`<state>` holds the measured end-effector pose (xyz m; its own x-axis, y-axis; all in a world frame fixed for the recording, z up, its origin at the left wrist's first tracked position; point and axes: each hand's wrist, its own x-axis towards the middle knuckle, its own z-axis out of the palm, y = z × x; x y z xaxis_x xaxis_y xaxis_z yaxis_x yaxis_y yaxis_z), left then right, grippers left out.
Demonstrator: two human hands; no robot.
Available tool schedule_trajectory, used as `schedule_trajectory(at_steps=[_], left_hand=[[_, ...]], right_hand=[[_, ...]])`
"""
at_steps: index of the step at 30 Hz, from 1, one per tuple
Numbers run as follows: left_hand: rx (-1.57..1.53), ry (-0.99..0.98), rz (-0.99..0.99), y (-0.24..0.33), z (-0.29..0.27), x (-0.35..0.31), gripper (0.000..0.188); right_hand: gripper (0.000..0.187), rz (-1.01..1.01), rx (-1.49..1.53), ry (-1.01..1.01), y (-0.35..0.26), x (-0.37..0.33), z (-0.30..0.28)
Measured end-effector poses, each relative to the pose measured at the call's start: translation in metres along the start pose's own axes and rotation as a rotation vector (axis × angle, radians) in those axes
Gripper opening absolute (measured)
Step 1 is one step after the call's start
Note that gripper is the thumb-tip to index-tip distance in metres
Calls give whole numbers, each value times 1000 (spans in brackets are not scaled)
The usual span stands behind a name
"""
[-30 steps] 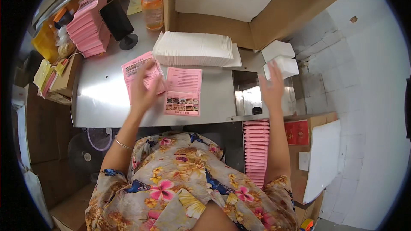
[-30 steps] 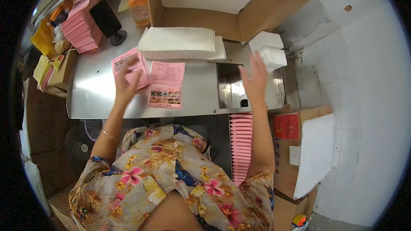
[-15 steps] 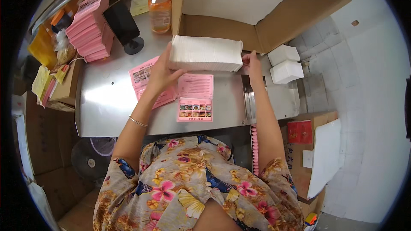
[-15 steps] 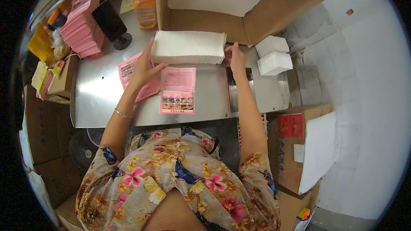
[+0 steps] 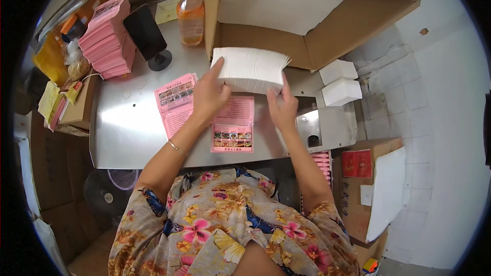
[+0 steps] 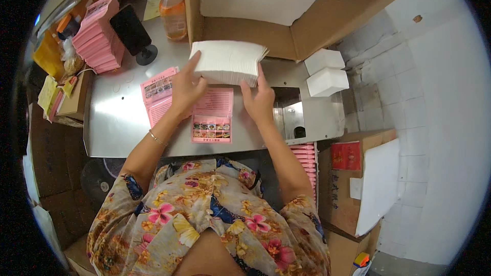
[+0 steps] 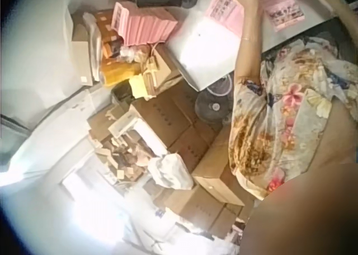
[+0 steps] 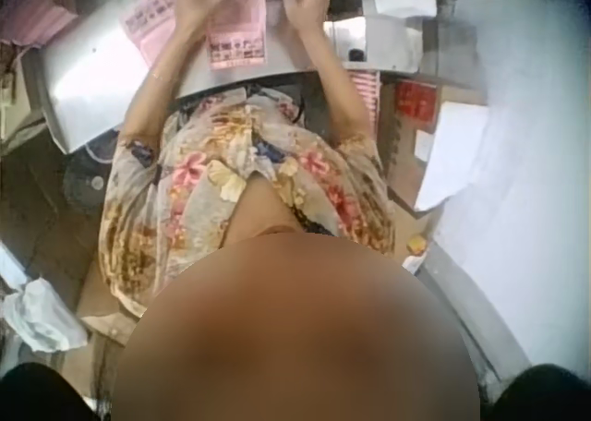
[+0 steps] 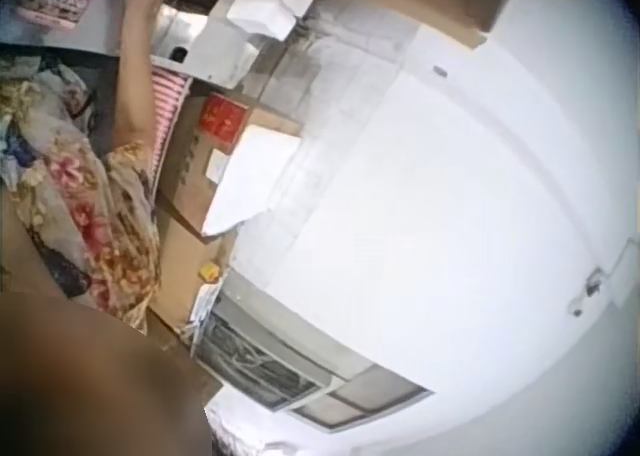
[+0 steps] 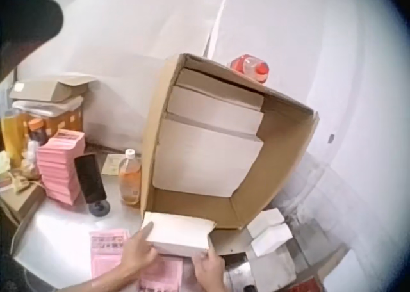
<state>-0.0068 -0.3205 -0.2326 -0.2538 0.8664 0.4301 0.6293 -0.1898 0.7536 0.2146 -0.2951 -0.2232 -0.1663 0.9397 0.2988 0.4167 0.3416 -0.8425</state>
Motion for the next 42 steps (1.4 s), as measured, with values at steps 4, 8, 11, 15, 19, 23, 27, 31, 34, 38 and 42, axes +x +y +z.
schedule_trajectory(at_steps=[4,8,11,15,19,23,27,31,34,38,42], left_hand=[[-415,-119,-217,24,-23,6,68],[-936,-428,-536,50,2,8,63],[-971,-709,-567,79,51,7,60],[-1131,-951,-587,138,126,-2,54],[-1200,-1163,-569,173,205,-15,54],[-1180,-1201,-526,185,261,-28,51],[-1075,-1176,-627,175,291,-36,51],[-725,-1186,-520,167,275,-28,55],[-534,-1232,-376,163,250,-19,68],[-272,-725,206,159,235,-53,82],[-421,-449,289,162,254,-77,90]], right_hand=[[75,-516,-376,51,-72,5,-59],[78,-738,-727,32,-124,19,-119],[83,-828,-897,51,-127,17,-164],[88,-541,-846,-150,-109,-3,-233],[97,-429,-999,-118,-83,-23,-289],[96,-360,-1015,-90,-38,-38,-316],[100,-227,-907,-57,26,-50,-325],[103,-277,-823,-29,38,-51,-324],[100,-223,-857,-94,23,-39,-306],[92,-371,-960,-147,21,-33,-294],[92,-384,-1043,-122,16,-29,-298]])
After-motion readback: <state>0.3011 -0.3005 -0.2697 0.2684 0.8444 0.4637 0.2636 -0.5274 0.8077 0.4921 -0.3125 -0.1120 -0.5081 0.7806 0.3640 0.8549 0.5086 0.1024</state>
